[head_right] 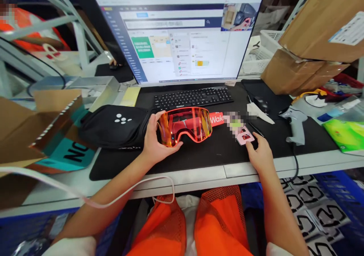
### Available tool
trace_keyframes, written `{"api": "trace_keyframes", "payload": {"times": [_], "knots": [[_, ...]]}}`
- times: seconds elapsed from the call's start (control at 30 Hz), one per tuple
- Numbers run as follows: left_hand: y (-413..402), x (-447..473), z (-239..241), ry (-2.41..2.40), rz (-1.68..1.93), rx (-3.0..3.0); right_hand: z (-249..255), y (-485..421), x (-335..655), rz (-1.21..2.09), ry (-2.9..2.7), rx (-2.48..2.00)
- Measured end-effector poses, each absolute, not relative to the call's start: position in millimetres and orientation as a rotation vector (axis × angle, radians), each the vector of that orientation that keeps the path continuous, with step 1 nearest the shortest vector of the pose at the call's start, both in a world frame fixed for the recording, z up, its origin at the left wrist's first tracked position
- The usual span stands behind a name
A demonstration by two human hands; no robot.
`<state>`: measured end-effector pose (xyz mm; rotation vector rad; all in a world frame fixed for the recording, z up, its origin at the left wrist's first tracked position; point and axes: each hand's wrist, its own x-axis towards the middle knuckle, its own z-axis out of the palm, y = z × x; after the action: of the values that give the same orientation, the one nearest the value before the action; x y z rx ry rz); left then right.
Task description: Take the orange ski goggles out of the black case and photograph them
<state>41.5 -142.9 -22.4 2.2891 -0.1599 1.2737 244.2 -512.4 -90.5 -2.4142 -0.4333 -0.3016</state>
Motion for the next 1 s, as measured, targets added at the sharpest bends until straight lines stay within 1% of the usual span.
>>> {"api": "trace_keyframes", "payload": {"times": [0.67, 1.0], "knots": [[-141.3, 39.7, -26.7, -0.067, 1.176, 2.268, -86.1, -510.1, 238.3, -0.284, -0.349, -2.346], [-138.2, 41.4, -29.2, -0.105, 1.180, 2.266, -87.6, -511.0, 241.2, -0.369, -0.368, -2.333]]}}
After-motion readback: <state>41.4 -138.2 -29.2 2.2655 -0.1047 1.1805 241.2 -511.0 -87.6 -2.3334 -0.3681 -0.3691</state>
